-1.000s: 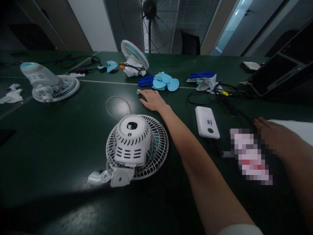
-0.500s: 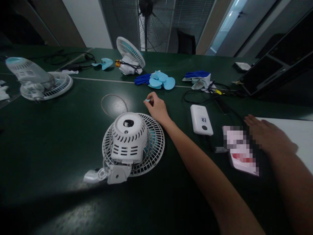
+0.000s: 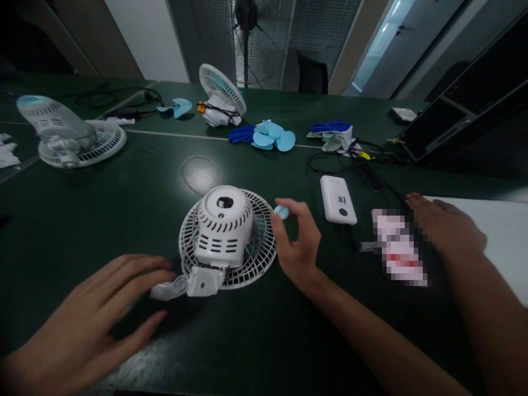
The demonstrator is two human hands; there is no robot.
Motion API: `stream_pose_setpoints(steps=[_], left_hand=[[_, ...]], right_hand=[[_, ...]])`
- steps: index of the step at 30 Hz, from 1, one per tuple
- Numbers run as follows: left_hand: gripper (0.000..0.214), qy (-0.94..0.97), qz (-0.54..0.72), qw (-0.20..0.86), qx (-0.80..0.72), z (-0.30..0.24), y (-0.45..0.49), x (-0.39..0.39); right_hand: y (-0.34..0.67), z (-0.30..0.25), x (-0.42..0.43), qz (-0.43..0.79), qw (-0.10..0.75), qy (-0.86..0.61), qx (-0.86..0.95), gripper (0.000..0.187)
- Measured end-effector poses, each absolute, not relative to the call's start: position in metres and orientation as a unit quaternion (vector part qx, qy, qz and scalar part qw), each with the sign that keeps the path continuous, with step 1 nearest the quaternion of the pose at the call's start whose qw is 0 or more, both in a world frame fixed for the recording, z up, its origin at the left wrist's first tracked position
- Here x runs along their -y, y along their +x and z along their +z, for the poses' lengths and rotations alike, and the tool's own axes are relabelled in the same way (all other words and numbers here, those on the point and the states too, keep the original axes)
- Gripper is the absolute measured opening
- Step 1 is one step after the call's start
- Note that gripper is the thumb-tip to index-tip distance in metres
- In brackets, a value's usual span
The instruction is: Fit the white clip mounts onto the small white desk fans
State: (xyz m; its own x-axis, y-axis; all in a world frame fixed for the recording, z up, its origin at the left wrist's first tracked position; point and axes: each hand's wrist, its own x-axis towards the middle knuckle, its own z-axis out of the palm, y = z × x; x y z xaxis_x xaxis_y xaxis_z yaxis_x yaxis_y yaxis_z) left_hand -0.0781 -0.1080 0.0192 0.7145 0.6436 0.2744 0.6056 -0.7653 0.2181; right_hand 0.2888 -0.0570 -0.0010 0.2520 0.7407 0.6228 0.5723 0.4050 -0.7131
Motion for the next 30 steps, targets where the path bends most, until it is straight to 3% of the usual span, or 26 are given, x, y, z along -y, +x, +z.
stream_pose_setpoints(steps=[2,4,7,11,21,26,30], left_hand=[[0.047,0.927,0.140,0.058,-0.342,0.018,-0.060,0.096],[0.042,0.927,0.141,0.073,-0.340,0.011,-0.052,0.096],[0.038,0.924,0.137,0.120,-0.335,-0.001,-0.051,0.100],[0.034,0.917,0.168,0.160,-0.326,-0.002,-0.048,0.093],[0.034,0.937,0.329,0.003,-0.117,0.012,-0.031,0.047],[0.029,0.942,0.312,-0.120,-0.016,0.011,-0.015,0.034],[0.033,0.941,0.311,-0.131,-0.024,0.004,-0.012,0.036]], right_hand=[[0.279,0.004,0.083,0.085,0.567,-0.452,0.683,0.044],[0.270,0.008,0.102,0.110,0.502,-0.343,0.786,0.054],[0.258,0.012,0.111,0.096,0.389,-0.244,0.883,0.044],[0.249,0.012,0.098,0.113,0.333,-0.274,0.895,0.030],[0.253,0.005,0.072,0.221,0.380,-0.355,0.825,0.034],[0.255,0.006,0.074,0.240,0.403,-0.359,0.807,0.039],[0.257,0.007,0.076,0.254,0.414,-0.361,0.796,0.039]])
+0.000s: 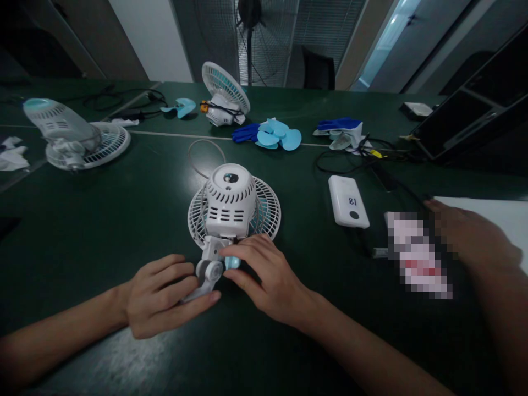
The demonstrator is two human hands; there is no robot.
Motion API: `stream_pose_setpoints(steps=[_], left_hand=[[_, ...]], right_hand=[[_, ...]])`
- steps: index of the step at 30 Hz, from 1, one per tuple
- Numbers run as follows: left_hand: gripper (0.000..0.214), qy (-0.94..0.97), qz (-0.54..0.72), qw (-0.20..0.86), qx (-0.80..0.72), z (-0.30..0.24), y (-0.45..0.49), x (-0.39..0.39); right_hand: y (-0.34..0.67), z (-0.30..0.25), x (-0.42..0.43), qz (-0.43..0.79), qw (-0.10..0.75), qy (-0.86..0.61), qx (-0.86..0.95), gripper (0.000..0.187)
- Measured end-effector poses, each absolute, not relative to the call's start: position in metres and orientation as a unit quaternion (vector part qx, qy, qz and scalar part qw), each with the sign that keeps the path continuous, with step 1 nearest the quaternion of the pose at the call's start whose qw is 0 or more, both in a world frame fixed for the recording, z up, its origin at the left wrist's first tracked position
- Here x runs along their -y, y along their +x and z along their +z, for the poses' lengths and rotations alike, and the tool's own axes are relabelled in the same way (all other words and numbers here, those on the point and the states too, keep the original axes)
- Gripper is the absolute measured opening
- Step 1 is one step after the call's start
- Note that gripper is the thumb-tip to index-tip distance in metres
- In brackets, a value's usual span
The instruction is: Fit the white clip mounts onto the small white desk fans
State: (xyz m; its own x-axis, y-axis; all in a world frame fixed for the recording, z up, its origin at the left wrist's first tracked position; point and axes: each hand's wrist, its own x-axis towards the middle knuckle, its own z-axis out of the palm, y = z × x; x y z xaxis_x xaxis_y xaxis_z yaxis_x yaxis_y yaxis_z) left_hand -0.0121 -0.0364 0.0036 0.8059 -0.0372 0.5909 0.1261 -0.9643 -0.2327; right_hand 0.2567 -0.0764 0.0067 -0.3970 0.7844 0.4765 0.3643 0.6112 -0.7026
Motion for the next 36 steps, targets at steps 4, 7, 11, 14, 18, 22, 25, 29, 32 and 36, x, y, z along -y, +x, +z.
stream_pose_setpoints(steps=[4,7,11,14,18,22,25,29,32,36], left_hand=[[0.034,-0.937,-0.324,0.118,0.048,-0.002,-0.013,0.038],[0.040,-0.941,-0.318,0.096,0.066,-0.001,-0.012,0.036],[0.048,-0.937,-0.325,0.072,0.104,0.002,-0.008,0.033],[0.051,-0.938,-0.326,0.068,0.100,0.002,-0.006,0.032],[0.049,-0.935,-0.336,0.054,0.099,0.002,-0.003,0.031],[0.049,-0.936,-0.332,0.030,0.113,0.002,-0.003,0.032],[0.054,-0.934,-0.330,0.024,0.135,0.001,-0.004,0.033],[0.057,-0.933,-0.330,0.013,0.147,0.001,-0.004,0.033],[0.056,-0.933,-0.331,0.019,0.139,0.001,-0.004,0.033],[0.057,-0.929,-0.342,0.026,0.139,0.001,-0.003,0.033]], right_hand=[[0.259,0.005,0.078,0.259,0.413,-0.352,0.799,0.040],[0.261,0.001,0.079,0.266,0.441,-0.342,0.786,0.041],[0.261,-0.003,0.080,0.281,0.487,-0.319,0.763,0.041],[0.262,-0.002,0.080,0.291,0.510,-0.312,0.747,0.040],[0.262,0.002,0.077,0.291,0.528,-0.309,0.735,0.032],[0.262,0.007,0.076,0.283,0.527,-0.327,0.731,0.022],[0.262,0.009,0.077,0.275,0.522,-0.336,0.734,0.020],[0.261,0.008,0.081,0.282,0.530,-0.351,0.719,0.020],[0.256,0.010,0.084,0.265,0.559,-0.402,0.676,0.016],[0.244,0.021,0.083,0.229,0.569,-0.437,0.658,0.014]])
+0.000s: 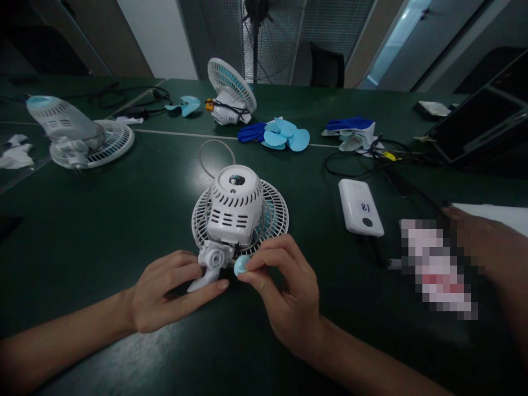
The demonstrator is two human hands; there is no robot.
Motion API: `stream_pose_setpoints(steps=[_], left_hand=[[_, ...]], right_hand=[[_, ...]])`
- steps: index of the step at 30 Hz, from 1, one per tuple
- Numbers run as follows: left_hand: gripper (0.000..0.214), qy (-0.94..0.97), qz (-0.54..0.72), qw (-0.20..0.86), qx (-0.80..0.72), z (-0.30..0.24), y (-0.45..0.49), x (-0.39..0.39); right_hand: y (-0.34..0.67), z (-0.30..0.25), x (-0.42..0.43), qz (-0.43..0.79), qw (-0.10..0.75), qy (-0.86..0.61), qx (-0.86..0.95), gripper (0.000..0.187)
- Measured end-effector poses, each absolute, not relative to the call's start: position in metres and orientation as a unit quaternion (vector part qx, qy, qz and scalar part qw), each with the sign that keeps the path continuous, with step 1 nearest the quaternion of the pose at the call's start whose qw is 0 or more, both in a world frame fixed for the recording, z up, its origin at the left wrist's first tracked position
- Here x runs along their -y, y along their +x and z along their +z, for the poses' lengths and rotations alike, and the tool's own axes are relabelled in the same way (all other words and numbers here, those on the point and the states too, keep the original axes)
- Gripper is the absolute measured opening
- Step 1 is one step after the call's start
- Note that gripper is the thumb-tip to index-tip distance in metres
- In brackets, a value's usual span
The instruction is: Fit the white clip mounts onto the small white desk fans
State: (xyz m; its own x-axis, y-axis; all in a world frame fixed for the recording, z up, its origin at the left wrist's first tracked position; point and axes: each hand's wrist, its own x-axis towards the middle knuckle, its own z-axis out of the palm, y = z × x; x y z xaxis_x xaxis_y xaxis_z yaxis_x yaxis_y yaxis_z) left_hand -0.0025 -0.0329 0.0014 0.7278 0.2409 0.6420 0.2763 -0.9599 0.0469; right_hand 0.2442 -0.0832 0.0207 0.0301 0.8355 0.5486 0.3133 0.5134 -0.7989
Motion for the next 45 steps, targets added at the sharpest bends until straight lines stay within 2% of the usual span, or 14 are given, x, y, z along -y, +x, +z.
stream_pose_setpoints(steps=[4,12,20,22,24,28,36,42,45], left_hand=[[0.052,-0.928,-0.344,0.030,0.136,0.002,-0.002,0.033],[0.059,-0.918,-0.356,-0.067,0.161,-0.004,0.000,0.036],[0.037,-0.920,-0.374,-0.076,0.094,0.006,0.003,0.035],[0.037,-0.905,-0.399,-0.105,0.103,0.008,0.003,0.037],[0.038,-0.880,-0.410,-0.165,0.176,0.010,0.003,0.039],[0.043,-0.842,-0.361,-0.300,0.265,0.011,0.010,0.037],[0.029,-0.847,-0.326,-0.346,0.240,0.011,0.045,0.024],[0.027,-0.838,-0.314,-0.385,0.226,0.015,0.048,0.019],[0.026,-0.839,-0.302,-0.401,0.211,0.016,0.043,0.014]], right_hand=[[0.231,0.024,0.075,0.243,0.575,-0.411,0.664,0.013],[0.222,0.010,0.071,0.232,0.569,-0.406,0.677,0.015],[0.223,0.010,0.073,0.198,0.564,-0.406,0.691,0.020],[0.225,0.010,0.074,0.199,0.558,-0.415,0.690,0.018],[0.227,0.009,0.075,0.206,0.549,-0.424,0.691,0.016],[0.234,0.009,0.078,0.217,0.523,-0.428,0.704,0.016],[0.249,0.006,0.087,0.213,0.527,-0.446,0.692,0.020],[0.257,0.005,0.090,0.273,0.506,-0.446,0.686,0.033],[0.266,0.004,0.086,0.227,0.462,-0.402,0.758,0.043]])
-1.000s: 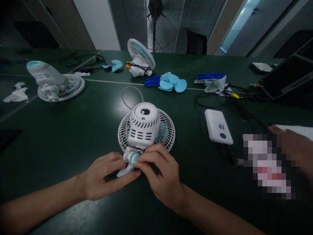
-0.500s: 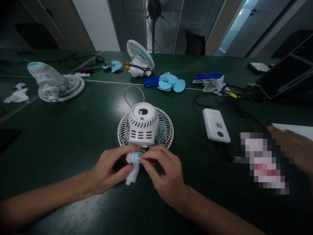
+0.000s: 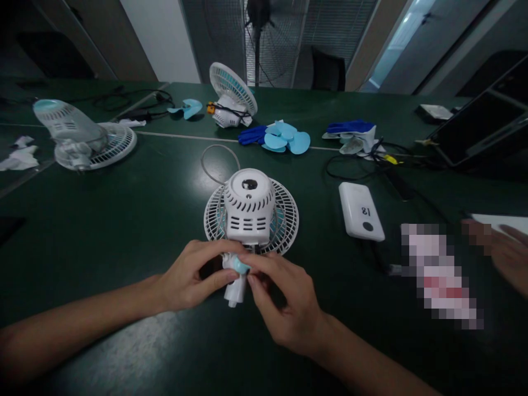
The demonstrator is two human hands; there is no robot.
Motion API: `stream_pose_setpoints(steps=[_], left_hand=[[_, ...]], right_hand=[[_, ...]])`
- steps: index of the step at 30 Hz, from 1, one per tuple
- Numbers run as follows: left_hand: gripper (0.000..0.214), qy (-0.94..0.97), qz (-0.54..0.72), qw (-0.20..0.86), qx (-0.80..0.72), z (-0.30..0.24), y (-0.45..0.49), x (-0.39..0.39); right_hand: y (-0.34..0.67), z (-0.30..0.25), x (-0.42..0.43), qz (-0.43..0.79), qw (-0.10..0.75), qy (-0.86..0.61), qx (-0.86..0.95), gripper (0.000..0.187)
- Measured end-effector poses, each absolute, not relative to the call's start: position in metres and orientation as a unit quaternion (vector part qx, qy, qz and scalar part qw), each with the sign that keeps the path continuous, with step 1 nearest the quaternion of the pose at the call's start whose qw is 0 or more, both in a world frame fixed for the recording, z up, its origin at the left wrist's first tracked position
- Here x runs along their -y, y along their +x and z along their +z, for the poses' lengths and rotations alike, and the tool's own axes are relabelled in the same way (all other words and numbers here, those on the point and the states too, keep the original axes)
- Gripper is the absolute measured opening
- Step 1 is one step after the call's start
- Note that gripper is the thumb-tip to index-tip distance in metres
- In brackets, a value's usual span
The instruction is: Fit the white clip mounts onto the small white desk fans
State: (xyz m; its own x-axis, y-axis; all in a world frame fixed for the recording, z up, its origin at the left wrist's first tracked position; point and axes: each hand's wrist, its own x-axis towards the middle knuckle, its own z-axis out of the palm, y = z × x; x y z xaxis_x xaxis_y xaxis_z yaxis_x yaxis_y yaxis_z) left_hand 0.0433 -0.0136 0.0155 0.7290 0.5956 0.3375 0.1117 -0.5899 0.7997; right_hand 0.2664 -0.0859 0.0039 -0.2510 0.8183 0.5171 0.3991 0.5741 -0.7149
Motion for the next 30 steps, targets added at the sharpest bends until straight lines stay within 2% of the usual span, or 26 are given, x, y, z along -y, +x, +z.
stream_pose_setpoints(steps=[5,9,16,22,26,30], left_hand=[[0.027,0.839,0.298,0.415,-0.188,0.014,0.041,0.007],[0.027,0.844,0.295,0.414,-0.170,0.012,0.042,0.006],[0.030,0.862,0.288,0.378,-0.175,0.010,0.042,0.008],[0.028,0.864,0.272,0.385,-0.178,0.010,0.044,0.009],[0.029,0.867,0.266,0.380,-0.183,0.010,0.044,0.010],[0.029,0.862,0.271,0.385,-0.185,0.011,0.043,0.010]], right_hand=[[0.286,-0.004,0.074,0.059,0.368,-0.381,0.846,0.045],[0.291,-0.005,0.071,-0.006,0.357,-0.383,0.852,0.039],[0.283,0.002,0.072,0.002,0.402,-0.402,0.823,0.022],[0.271,0.009,0.072,0.064,0.464,-0.416,0.780,0.005],[0.263,0.013,0.076,0.063,0.459,-0.410,0.785,0.018],[0.268,0.012,0.079,0.059,0.454,-0.368,0.809,0.015]])
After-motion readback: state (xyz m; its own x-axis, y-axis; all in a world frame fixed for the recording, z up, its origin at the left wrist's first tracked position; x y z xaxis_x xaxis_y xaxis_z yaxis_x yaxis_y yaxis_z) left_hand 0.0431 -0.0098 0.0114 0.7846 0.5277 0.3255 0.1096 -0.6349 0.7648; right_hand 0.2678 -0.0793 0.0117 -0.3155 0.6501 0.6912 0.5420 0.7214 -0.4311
